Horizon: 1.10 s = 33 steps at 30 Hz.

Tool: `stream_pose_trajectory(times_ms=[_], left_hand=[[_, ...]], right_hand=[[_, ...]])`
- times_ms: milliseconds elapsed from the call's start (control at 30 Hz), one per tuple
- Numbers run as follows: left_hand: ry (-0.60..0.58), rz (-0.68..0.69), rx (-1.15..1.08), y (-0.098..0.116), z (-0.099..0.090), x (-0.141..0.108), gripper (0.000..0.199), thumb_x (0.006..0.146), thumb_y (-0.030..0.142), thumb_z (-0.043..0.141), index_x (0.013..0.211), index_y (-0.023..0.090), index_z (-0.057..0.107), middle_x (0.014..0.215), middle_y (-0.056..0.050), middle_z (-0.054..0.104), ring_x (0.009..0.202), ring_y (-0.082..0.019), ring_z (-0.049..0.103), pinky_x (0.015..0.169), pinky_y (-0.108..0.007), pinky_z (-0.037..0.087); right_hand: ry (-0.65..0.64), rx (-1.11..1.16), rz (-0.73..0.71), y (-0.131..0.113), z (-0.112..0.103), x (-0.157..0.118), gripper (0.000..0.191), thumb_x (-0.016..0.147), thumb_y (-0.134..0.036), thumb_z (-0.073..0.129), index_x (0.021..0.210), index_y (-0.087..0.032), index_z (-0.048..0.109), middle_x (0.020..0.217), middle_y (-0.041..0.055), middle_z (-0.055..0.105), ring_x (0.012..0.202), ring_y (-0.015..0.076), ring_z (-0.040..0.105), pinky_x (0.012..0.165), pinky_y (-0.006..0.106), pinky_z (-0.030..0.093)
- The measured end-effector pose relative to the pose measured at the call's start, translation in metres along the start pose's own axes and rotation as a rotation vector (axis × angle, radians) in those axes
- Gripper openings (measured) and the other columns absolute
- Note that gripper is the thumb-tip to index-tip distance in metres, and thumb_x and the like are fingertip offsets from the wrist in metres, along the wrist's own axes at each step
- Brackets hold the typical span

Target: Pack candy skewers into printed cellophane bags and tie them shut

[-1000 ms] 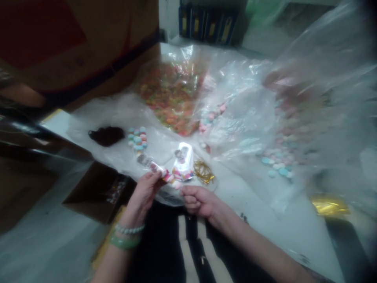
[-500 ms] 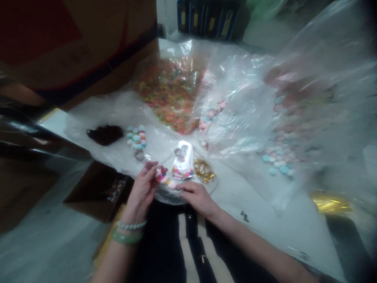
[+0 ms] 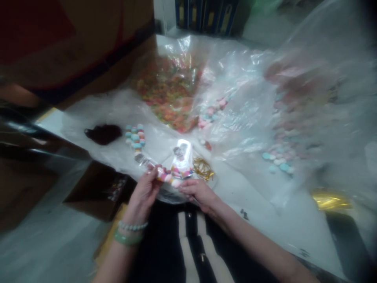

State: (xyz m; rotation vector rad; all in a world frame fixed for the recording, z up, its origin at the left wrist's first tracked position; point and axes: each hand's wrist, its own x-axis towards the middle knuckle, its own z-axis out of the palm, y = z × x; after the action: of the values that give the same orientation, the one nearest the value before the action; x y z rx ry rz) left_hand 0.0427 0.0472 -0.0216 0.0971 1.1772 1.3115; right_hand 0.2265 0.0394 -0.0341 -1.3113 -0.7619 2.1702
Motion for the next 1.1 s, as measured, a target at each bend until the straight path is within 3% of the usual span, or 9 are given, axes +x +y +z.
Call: stream_pose_trajectory(times_ms=[100,200,267,400,500,700,933,1100], left_hand=[[-0.013,-0.002,0.032,-0.002,-0.001,0.0,0.012,0.077,0.015,0.079,0.083,0.009,0.07,0.077,-0.008,0.071,0.072,-0.019,0.07,0.071,-0.028,0.061],[-0.007,0.0,0.031,-0.005,0.001,0.0,0.014,0.076,0.017,0.08,0.084,0.009,0.07,0.077,-0.008,0.071,0.073,-0.019,0.07,0.073,-0.029,0.06],[0.006,-0.001,0.03,-0.007,0.002,0.0,0.015,0.076,0.017,0.08,0.084,0.01,0.07,0.079,-0.008,0.071,0.075,-0.019,0.07,0.073,-0.029,0.06],[0.03,0.043,0.013,-0.005,0.002,0.002,0.014,0.072,0.011,0.08,0.079,0.011,0.069,0.074,-0.003,0.068,0.067,-0.014,0.066,0.066,-0.023,0.058],[0.048,0.086,0.001,-0.001,0.002,0.003,0.017,0.069,0.005,0.079,0.08,0.012,0.068,0.074,-0.001,0.067,0.065,-0.01,0.064,0.063,-0.018,0.055],[0.096,0.102,-0.025,0.005,0.006,-0.001,0.022,0.066,0.004,0.081,0.081,0.014,0.067,0.072,0.002,0.067,0.061,-0.009,0.061,0.06,-0.018,0.053],[0.134,0.068,0.216,0.003,0.002,-0.004,0.031,0.057,0.024,0.089,0.071,0.012,0.065,0.063,-0.001,0.065,0.056,-0.013,0.06,0.057,-0.023,0.051],[0.107,0.04,0.271,0.0,-0.006,0.0,0.035,0.058,0.033,0.089,0.069,0.013,0.063,0.061,0.0,0.063,0.053,-0.012,0.058,0.055,-0.025,0.05]], right_hand=[[-0.008,0.016,-0.006,0.002,-0.001,0.002,0.026,0.057,-0.031,0.076,0.073,-0.012,0.069,0.054,-0.0035,0.05,0.048,0.0075,0.036,0.047,0.022,0.022],[-0.011,-0.169,-0.118,0.006,0.002,0.0,0.015,0.068,-0.03,0.068,0.072,-0.015,0.068,0.054,-0.0038,0.05,0.051,0.0096,0.04,0.052,0.023,0.029],[0.056,-0.413,-0.285,0.008,0.004,-0.002,0.01,0.075,-0.024,0.061,0.072,-0.017,0.068,0.063,-0.0017,0.058,0.061,0.0128,0.049,0.061,0.025,0.036],[0.249,-1.015,-0.724,0.014,0.004,-0.008,0.019,0.087,-0.014,0.05,0.079,-0.018,0.068,0.08,0.0054,0.067,0.077,0.0179,0.057,0.072,0.028,0.039],[0.288,-1.267,-0.845,0.014,0.002,-0.01,0.019,0.088,-0.012,0.05,0.08,-0.016,0.066,0.078,0.0076,0.065,0.073,0.0185,0.056,0.07,0.029,0.037],[0.281,-1.09,-0.729,0.01,0.0,-0.005,0.019,0.086,-0.008,0.054,0.077,-0.02,0.066,0.079,0.0016,0.067,0.076,0.0152,0.059,0.069,0.025,0.037],[0.421,-1.443,-1.085,0.013,-0.005,-0.007,0.024,0.09,-0.009,0.047,0.078,-0.017,0.065,0.072,0.0067,0.061,0.07,0.0196,0.048,0.066,0.033,0.028],[0.41,-1.503,-1.128,0.014,-0.004,-0.009,0.029,0.095,-0.011,0.044,0.074,-0.017,0.063,0.07,0.0069,0.058,0.069,0.0196,0.046,0.066,0.033,0.027]])
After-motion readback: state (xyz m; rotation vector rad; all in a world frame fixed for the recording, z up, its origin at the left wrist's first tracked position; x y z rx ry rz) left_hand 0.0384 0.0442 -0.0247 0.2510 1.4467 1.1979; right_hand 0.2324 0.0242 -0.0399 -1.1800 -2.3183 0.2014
